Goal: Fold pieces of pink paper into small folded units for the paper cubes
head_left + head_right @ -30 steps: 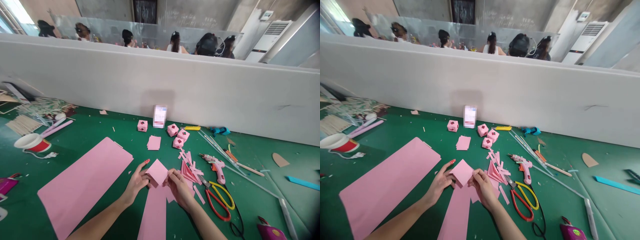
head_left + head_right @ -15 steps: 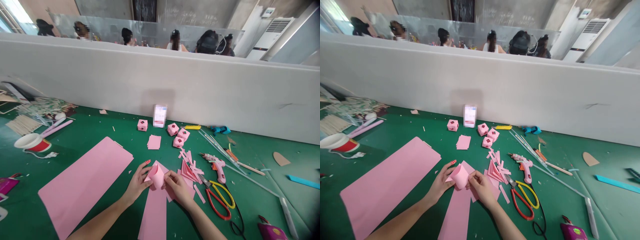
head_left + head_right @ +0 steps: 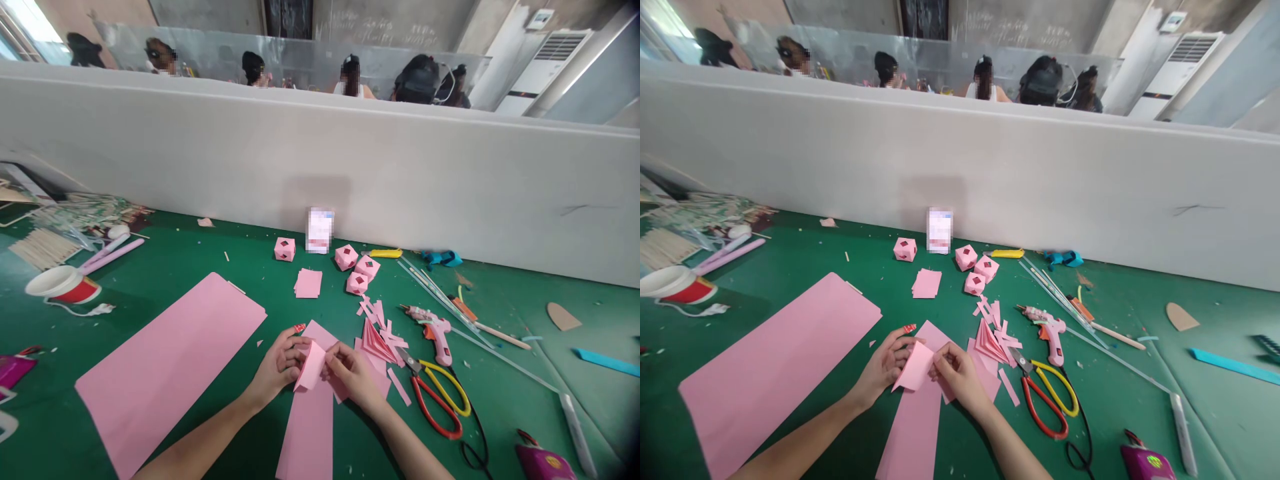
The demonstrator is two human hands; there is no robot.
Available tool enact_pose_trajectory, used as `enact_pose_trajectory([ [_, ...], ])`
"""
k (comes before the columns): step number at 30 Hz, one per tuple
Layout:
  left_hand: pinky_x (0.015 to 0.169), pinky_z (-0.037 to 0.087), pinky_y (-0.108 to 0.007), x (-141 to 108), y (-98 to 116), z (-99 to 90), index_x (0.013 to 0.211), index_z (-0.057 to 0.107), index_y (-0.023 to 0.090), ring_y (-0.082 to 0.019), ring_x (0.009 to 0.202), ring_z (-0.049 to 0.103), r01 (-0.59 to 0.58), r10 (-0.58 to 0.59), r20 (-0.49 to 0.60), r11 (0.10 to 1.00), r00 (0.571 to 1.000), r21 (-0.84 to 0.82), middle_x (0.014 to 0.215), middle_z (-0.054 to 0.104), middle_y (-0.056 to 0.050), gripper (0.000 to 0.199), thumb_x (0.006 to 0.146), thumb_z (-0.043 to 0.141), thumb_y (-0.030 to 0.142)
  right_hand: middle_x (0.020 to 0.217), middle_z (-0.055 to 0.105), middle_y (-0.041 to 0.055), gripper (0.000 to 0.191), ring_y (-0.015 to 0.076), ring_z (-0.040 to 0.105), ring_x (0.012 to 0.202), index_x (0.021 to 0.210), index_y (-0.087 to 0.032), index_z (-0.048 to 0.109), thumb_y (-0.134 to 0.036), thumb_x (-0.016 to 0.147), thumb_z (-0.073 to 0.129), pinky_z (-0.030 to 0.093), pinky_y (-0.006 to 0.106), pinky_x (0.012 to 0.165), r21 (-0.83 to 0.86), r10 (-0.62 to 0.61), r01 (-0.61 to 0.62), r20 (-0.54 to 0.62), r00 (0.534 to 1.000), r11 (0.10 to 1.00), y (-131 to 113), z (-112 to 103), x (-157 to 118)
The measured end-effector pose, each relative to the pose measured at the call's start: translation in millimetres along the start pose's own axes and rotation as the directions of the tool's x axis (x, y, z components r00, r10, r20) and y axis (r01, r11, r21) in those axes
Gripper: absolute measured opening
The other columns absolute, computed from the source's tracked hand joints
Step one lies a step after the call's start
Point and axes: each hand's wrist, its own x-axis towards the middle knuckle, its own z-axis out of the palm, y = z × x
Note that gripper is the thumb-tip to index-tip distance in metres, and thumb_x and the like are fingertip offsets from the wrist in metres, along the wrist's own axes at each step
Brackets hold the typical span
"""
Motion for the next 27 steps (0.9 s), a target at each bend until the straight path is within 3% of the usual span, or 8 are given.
enact_pose_trajectory([
  [4, 0.097, 0.054, -0.040, -1, 5, 3.3, 0.140, 0.049, 0.023, -0.033, 0.121, 0.064, 0.009, -0.002, -0.050, 0.990, 0.999, 0.141, 0.136, 0.062, -0.018, 0.077, 0.077, 0.085, 0.047, 0.069, 0.065, 0.0001, 0.036, 0.0171, 0.060, 0.066, 0.079, -0.022, 0.060, -0.056, 0.091, 0.065, 0.048, 0.032, 0.070, 0.070, 0.016, -0.015, -0.013, 1.000, 0.997, -1, -1, 1],
  [7, 0.104, 0.051, -0.042, -3, 9, 5.6, 0.139, 0.050, 0.023, -0.035, 0.133, 0.057, 0.006, 0.011, -0.077, 0.977, 0.997, 0.214, 0.147, 0.056, -0.018, 0.070, 0.079, 0.082, 0.041, 0.070, 0.065, 0.0001, 0.036, 0.0171, 0.061, 0.066, 0.079, -0.022, 0.060, -0.055, 0.092, 0.064, 0.048, 0.032, 0.071, 0.059, 0.020, -0.019, -0.010, 1.000, 0.998, -4, -1, 0],
  [11, 0.105, 0.050, -0.043, -3, 9, 4.9, 0.141, 0.046, 0.022, -0.034, 0.128, 0.062, -0.003, 0.019, -0.070, 0.976, 0.997, 0.219, 0.140, 0.063, -0.018, 0.074, 0.078, 0.083, 0.036, 0.070, 0.064, 0.0001, 0.038, 0.0179, 0.061, 0.066, 0.079, -0.023, 0.059, -0.058, 0.091, 0.064, 0.048, 0.032, 0.069, -0.024, 0.008, -0.008, 0.000, 1.000, 1.000, -8, 1, -1],
  [15, 0.101, 0.052, -0.042, -1, 4, 1.8, 0.139, 0.048, 0.020, -0.034, 0.128, 0.062, -0.030, 0.049, -0.096, 0.983, 0.994, 0.183, 0.141, 0.062, -0.020, 0.064, 0.085, 0.077, 0.037, 0.071, 0.064, 0.0012, 0.038, 0.0185, 0.061, 0.067, 0.079, -0.022, 0.057, -0.057, 0.093, 0.061, 0.047, 0.032, 0.067, -0.109, 0.007, -0.006, 0.009, 1.000, 0.994, -12, 4, -3],
  [18, 0.098, 0.053, -0.040, -1, 3, 0.4, 0.139, 0.049, 0.020, -0.033, 0.129, 0.061, -0.053, 0.074, -0.109, 0.982, 0.991, 0.183, 0.139, 0.064, -0.020, 0.057, 0.089, 0.071, 0.036, 0.075, 0.064, 0.0023, 0.029, 0.0174, 0.058, 0.068, 0.081, -0.021, 0.058, -0.046, 0.096, 0.057, 0.045, 0.030, 0.064, -0.246, -0.044, 0.043, 0.002, 0.999, 0.968, -10, 5, -5],
  [21, 0.096, 0.054, -0.039, -2, 5, 1.2, 0.139, 0.050, 0.020, -0.031, 0.125, 0.063, -0.034, 0.060, -0.123, 0.978, 0.991, 0.204, 0.137, 0.066, -0.017, 0.053, 0.091, 0.067, 0.033, 0.090, 0.065, 0.0036, 0.014, 0.0165, 0.059, 0.075, 0.104, -0.020, 0.061, -0.026, 0.092, 0.059, 0.047, 0.029, 0.068, -0.345, -0.151, 0.146, 0.013, 0.988, 0.927, -3, 7, -8],
  [24, 0.089, 0.057, -0.038, -3, 8, 3.3, 0.139, 0.049, 0.022, -0.029, 0.119, 0.066, -0.003, 0.034, -0.150, 0.979, 0.988, 0.203, 0.137, 0.065, -0.015, 0.051, 0.091, 0.064, 0.031, 0.099, 0.066, 0.0036, 0.051, 0.0159, 0.062, 0.078, 0.131, -0.023, 0.052, -0.012, 0.082, 0.060, 0.049, 0.028, 0.071, -0.428, -0.203, 0.218, 0.082, 0.976, 0.877, 4, 10, -10],
  [27, 0.088, 0.058, -0.038, -3, 11, 4.6, 0.138, 0.050, 0.022, -0.029, 0.115, 0.067, -0.001, 0.034, -0.149, 0.976, 0.988, 0.217, 0.136, 0.066, -0.014, 0.050, 0.090, 0.063, 0.030, 0.095, 0.067, 0.0027, 0.060, 0.0158, 0.062, 0.075, 0.135, -0.023, 0.051, -0.008, 0.078, 0.061, 0.049, 0.027, 0.067, -0.505, -0.198, 0.217, 0.092, 0.976, 0.836, 9, 12, -11],
])
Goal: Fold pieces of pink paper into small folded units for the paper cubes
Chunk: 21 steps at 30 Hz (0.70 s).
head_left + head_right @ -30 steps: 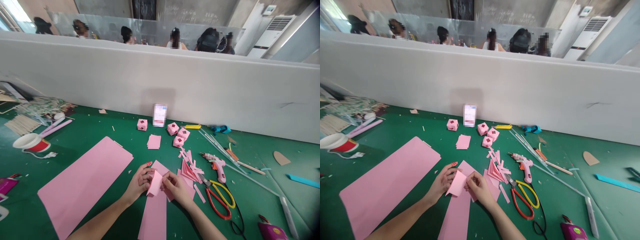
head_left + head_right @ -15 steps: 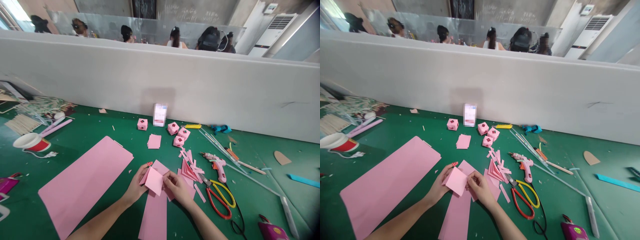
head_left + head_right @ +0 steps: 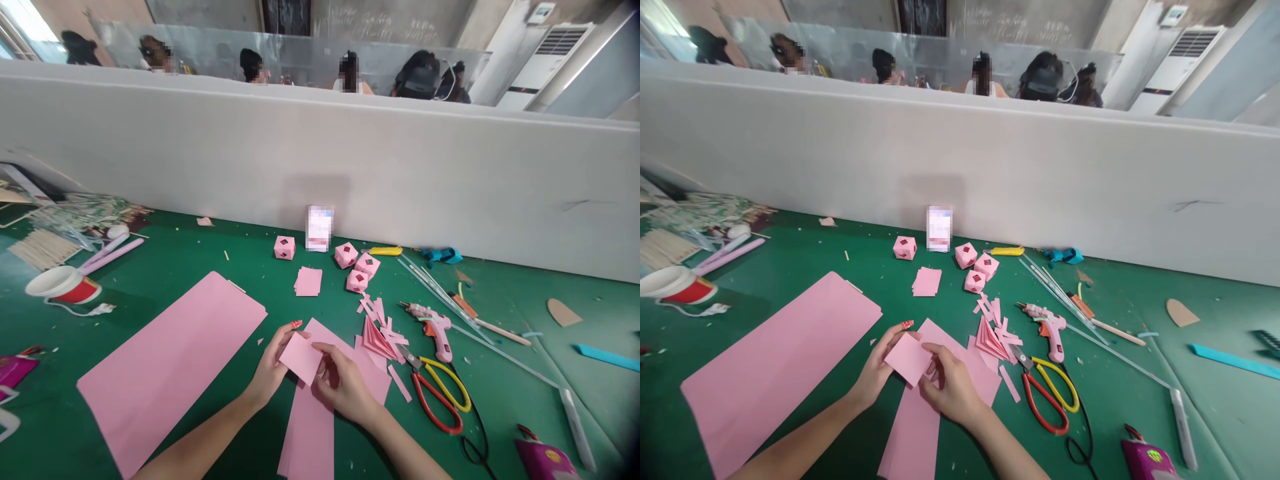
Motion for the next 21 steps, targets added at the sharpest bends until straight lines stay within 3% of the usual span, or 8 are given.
enact_pose_trajectory([
  [4, 0.098, 0.054, -0.041, 1, 0, -0.2, 0.138, 0.050, 0.021, -0.029, 0.120, 0.065, -0.022, 0.020, 0.048, 0.999, 0.999, 0.038, 0.135, 0.066, -0.015, 0.050, 0.090, 0.064, 0.030, 0.100, 0.072, 0.0059, 0.048, 0.0167, 0.063, 0.072, 0.130, -0.022, 0.057, -0.014, 0.083, 0.062, 0.049, 0.028, 0.064, -0.039, 0.026, -0.028, -0.041, 0.999, 0.999, 0, -1, 1],
  [8, 0.114, 0.044, -0.045, 1, -1, -0.8, 0.137, 0.050, 0.020, -0.030, 0.131, 0.058, -0.024, 0.019, 0.067, 0.997, 0.998, 0.076, 0.140, 0.062, -0.015, 0.049, 0.093, 0.064, 0.035, 0.107, 0.075, 0.0100, 0.024, 0.0220, 0.070, 0.089, 0.116, -0.020, 0.066, -0.028, 0.097, 0.053, 0.053, 0.033, 0.077, -0.004, 0.021, -0.022, -0.074, 0.997, 1.000, -3, -3, 3],
  [10, 0.118, 0.039, -0.046, 1, -2, -1.7, 0.137, 0.051, 0.021, -0.030, 0.139, 0.051, -0.028, 0.019, 0.077, 0.994, 0.997, 0.108, 0.146, 0.058, -0.015, 0.047, 0.094, 0.062, 0.037, 0.093, 0.077, 0.0099, 0.030, 0.0232, 0.071, 0.084, 0.097, -0.019, 0.069, -0.040, 0.102, 0.049, 0.054, 0.034, 0.075, 0.038, 0.078, -0.075, -0.093, 0.993, 0.996, -2, -4, 4],
  [13, 0.119, 0.038, -0.047, -1, -5, -4.3, 0.143, 0.048, 0.021, -0.032, 0.145, 0.045, -0.033, 0.017, 0.138, 0.993, 0.990, 0.110, 0.153, 0.050, -0.016, 0.052, 0.096, 0.061, 0.039, 0.070, 0.072, 0.0070, 0.047, 0.0218, 0.069, 0.063, 0.075, -0.021, 0.063, -0.058, 0.100, 0.047, 0.053, 0.033, 0.063, 0.191, 0.200, -0.177, -0.108, 0.974, 0.965, 2, -3, 7],
  [17, 0.119, 0.038, -0.046, -3, -12, -8.0, 0.147, 0.041, 0.023, -0.033, 0.147, 0.042, -0.056, 0.039, 0.226, 0.996, 0.973, 0.069, 0.156, 0.045, -0.017, 0.065, 0.092, 0.066, 0.045, 0.066, 0.071, 0.0037, 0.047, 0.0204, 0.066, 0.055, 0.079, -0.023, 0.059, -0.068, 0.092, 0.055, 0.054, 0.034, 0.063, 0.420, 0.247, -0.184, -0.102, 0.964, 0.889, 5, -5, 12],
  [21, 0.117, 0.039, -0.046, -4, -12, -7.3, 0.149, 0.039, 0.022, -0.034, 0.143, 0.045, -0.071, 0.038, 0.291, 0.992, 0.956, 0.104, 0.156, 0.045, -0.018, 0.071, 0.091, 0.065, 0.053, 0.064, 0.068, 0.0007, 0.045, 0.0189, 0.063, 0.052, 0.081, -0.024, 0.059, -0.068, 0.090, 0.059, 0.052, 0.033, 0.062, 0.515, 0.246, -0.160, -0.103, 0.964, 0.842, 3, -7, 14],
])
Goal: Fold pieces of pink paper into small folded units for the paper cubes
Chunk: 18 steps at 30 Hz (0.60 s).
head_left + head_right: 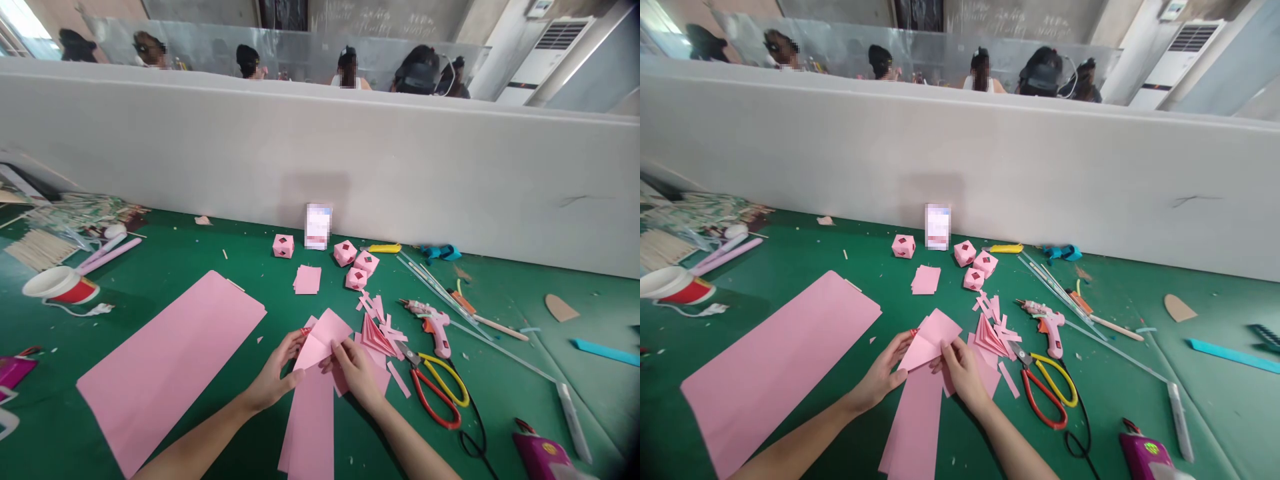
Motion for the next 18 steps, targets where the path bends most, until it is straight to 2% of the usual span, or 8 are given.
enact_pose_trajectory([
  [3, 0.114, 0.041, -0.046, -1, 5, 1.6, 0.150, 0.036, 0.021, -0.034, 0.140, 0.050, 0.002, -0.004, 0.032, 0.999, 0.999, 0.054, 0.154, 0.049, -0.019, 0.070, 0.094, 0.060, 0.055, 0.060, 0.064, -0.0017, 0.041, 0.0170, 0.059, 0.051, 0.080, -0.024, 0.059, -0.064, 0.094, 0.057, 0.048, 0.030, 0.059, 0.003, -0.005, 0.005, -0.008, 1.000, 1.000, -2, -1, -2],
  [9, 0.112, 0.043, -0.047, -2, 12, 1.9, 0.152, 0.035, 0.019, -0.034, 0.136, 0.054, 0.011, -0.021, 0.083, 0.992, 0.996, 0.129, 0.148, 0.057, -0.019, 0.065, 0.097, 0.059, 0.045, 0.044, 0.043, -0.0094, 0.038, 0.0120, 0.035, 0.038, 0.084, -0.025, 0.057, -0.062, 0.094, 0.057, 0.028, 0.025, 0.045, 0.081, 0.082, -0.080, -0.024, 0.996, 0.993, -1, -3, -2],
  [13, 0.107, 0.047, -0.046, 1, 11, 1.6, 0.152, 0.033, 0.019, -0.033, 0.129, 0.061, 0.021, -0.024, 0.053, 0.998, 0.998, 0.058, 0.139, 0.064, -0.019, 0.065, 0.097, 0.060, 0.041, 0.045, 0.040, -0.0102, 0.039, 0.0100, 0.035, 0.040, 0.085, -0.023, 0.057, -0.061, 0.093, 0.059, 0.029, 0.023, 0.045, 0.099, 0.094, -0.090, -0.036, 0.995, 0.991, -8, 3, -1],
  [15, 0.104, 0.049, -0.045, 4, 12, 2.1, 0.148, 0.038, 0.018, -0.032, 0.123, 0.065, 0.042, -0.042, 0.019, 0.999, 0.999, -0.001, 0.133, 0.067, -0.018, 0.063, 0.095, 0.064, 0.040, 0.047, 0.041, -0.0107, 0.040, 0.0095, 0.035, 0.040, 0.088, -0.023, 0.055, -0.062, 0.091, 0.061, 0.031, 0.022, 0.045, 0.076, 0.081, -0.076, -0.056, 0.995, 0.994, -13, 10, 1],
  [18, 0.101, 0.052, -0.043, 9, 16, 4.1, 0.136, 0.050, 0.017, -0.031, 0.118, 0.068, 0.087, -0.089, -0.024, 0.994, 0.996, -0.067, 0.129, 0.070, -0.016, 0.054, 0.092, 0.069, 0.041, 0.049, 0.045, -0.0122, 0.043, 0.0099, 0.038, 0.039, 0.106, -0.024, 0.050, -0.061, 0.089, 0.065, 0.032, 0.021, 0.042, 0.058, 0.003, 0.006, -0.155, 0.988, 0.998, -17, 22, 5],
])
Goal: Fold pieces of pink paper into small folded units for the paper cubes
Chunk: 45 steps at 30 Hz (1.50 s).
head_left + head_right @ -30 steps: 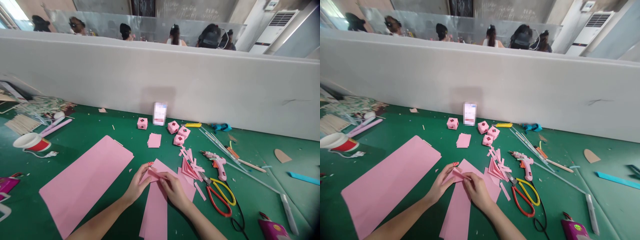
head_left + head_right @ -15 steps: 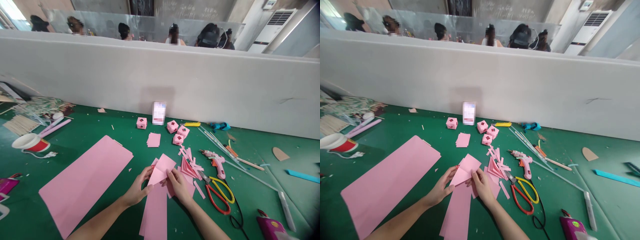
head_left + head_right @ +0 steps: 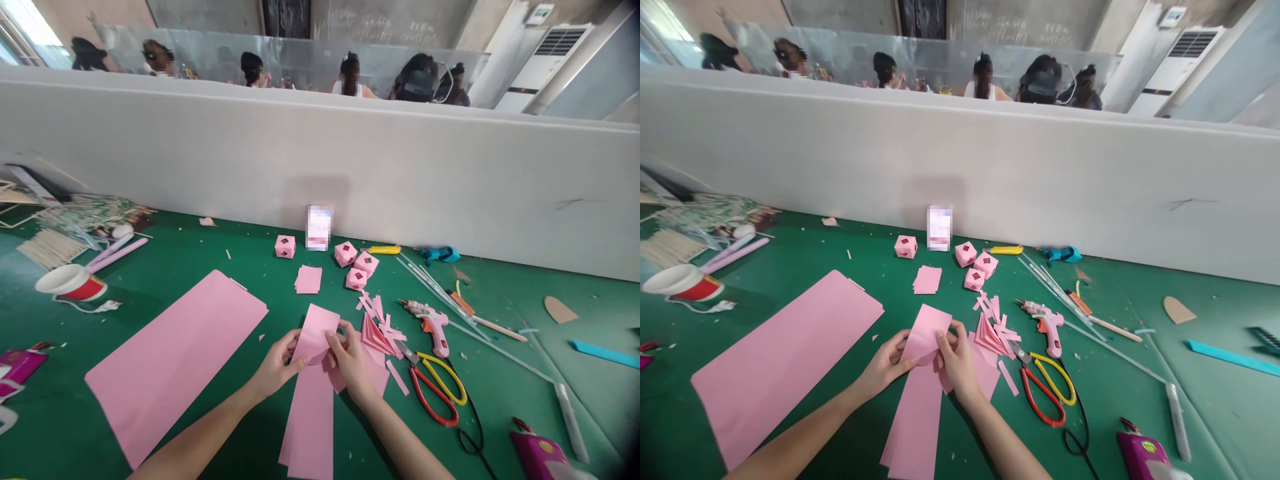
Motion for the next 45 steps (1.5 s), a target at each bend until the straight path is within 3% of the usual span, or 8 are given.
enact_pose_trajectory([
  [8, 0.095, 0.056, -0.041, 1, -2, 1.5, 0.140, 0.044, 0.019, -0.029, 0.111, 0.071, 0.009, -0.018, -0.106, 0.996, 0.994, -0.086, 0.124, 0.072, -0.015, 0.064, 0.088, 0.073, 0.040, 0.057, 0.049, -0.0128, 0.042, 0.0101, 0.040, 0.037, 0.114, -0.028, 0.034, -0.057, 0.094, 0.057, 0.031, 0.020, 0.038, -0.105, -0.171, 0.156, -0.165, 0.971, 0.982, 17, 9, 0],
  [16, 0.094, 0.056, -0.042, 0, -5, 0.2, 0.145, 0.038, 0.018, -0.029, 0.108, 0.073, 0.015, -0.029, -0.132, 0.994, 0.991, -0.108, 0.119, 0.073, -0.015, 0.072, 0.086, 0.075, 0.040, 0.086, 0.057, 0.0014, 0.034, 0.0131, 0.051, 0.061, 0.120, -0.021, 0.062, -0.042, 0.095, 0.062, 0.044, 0.028, 0.057, -0.400, -0.288, 0.263, -0.002, 0.958, 0.878, 20, -2, -2],
  [20, 0.096, 0.056, -0.041, 0, -3, 0.4, 0.144, 0.038, 0.019, -0.028, 0.108, 0.072, 0.007, -0.026, -0.152, 0.992, 0.988, -0.123, 0.118, 0.074, -0.014, 0.072, 0.086, 0.075, 0.040, 0.124, 0.054, 0.0125, 0.031, 0.0208, 0.063, 0.094, 0.114, -0.024, 0.071, -0.042, 0.089, 0.071, 0.052, 0.031, 0.070, -0.436, -0.364, 0.340, 0.032, 0.931, 0.833, 20, -2, -1],
  [24, 0.089, 0.056, -0.036, 0, -1, 0.7, 0.134, 0.047, 0.019, -0.026, 0.102, 0.071, -0.028, 0.004, -0.212, 0.994, 0.977, -0.108, 0.108, 0.073, -0.010, 0.063, 0.083, 0.077, 0.040, 0.118, 0.057, 0.0131, 0.020, 0.0288, 0.056, 0.122, 0.095, -0.024, 0.075, -0.043, 0.089, 0.072, 0.053, 0.037, 0.089, -0.432, -0.426, 0.391, 0.018, 0.905, 0.813, 16, -3, 0],
  [26, 0.085, 0.056, -0.033, 1, -1, 1.0, 0.128, 0.052, 0.020, -0.023, 0.097, 0.069, -0.076, 0.053, -0.292, 0.995, 0.955, -0.067, 0.101, 0.070, -0.007, 0.056, 0.083, 0.078, 0.041, 0.111, 0.061, 0.0118, 0.021, 0.0274, 0.060, 0.115, 0.088, -0.023, 0.074, -0.044, 0.091, 0.070, 0.051, 0.038, 0.091, -0.401, -0.418, 0.393, 0.027, 0.908, 0.827, 14, -3, 1],
  [32, 0.085, 0.052, -0.029, 0, -2, 3.3, 0.119, 0.061, 0.020, -0.019, 0.096, 0.063, -0.112, 0.111, -0.403, 0.993, 0.908, 0.019, 0.112, 0.063, -0.007, 0.046, 0.083, 0.077, 0.044, 0.069, 0.063, 0.0021, 0.036, 0.0163, 0.055, 0.062, 0.077, -0.019, 0.069, -0.053, 0.091, 0.065, 0.042, 0.028, 0.058, -0.350, -0.231, 0.252, 0.101, 0.968, 0.902, 14, -3, -2],
  [39, 0.083, 0.054, -0.032, 3, 0, 2.0, 0.106, 0.066, 0.018, -0.022, 0.090, 0.069, -0.020, 0.026, -0.351, 1.000, 0.936, 0.021, 0.091, 0.072, -0.006, 0.038, 0.083, 0.076, 0.047, 0.083, 0.072, 0.0044, 0.031, 0.0163, 0.056, 0.064, 0.093, -0.020, 0.073, -0.049, 0.094, 0.061, 0.042, 0.028, 0.058, -0.395, -0.195, 0.238, 0.148, 0.970, 0.887, 13, -3, -2],
  [45, 0.088, 0.054, -0.034, 5, 3, 2.7, 0.112, 0.062, 0.019, -0.022, 0.094, 0.071, -0.013, 0.018, -0.334, 1.000, 0.942, 0.017, 0.093, 0.072, -0.005, 0.043, 0.081, 0.077, 0.045, 0.073, 0.068, 0.0028, 0.024, 0.0166, 0.056, 0.062, 0.083, -0.020, 0.069, -0.039, 0.093, 0.058, 0.041, 0.028, 0.056, -0.454, -0.183, 0.238, 0.163, 0.969, 0.858, 11, -3, -2],
])
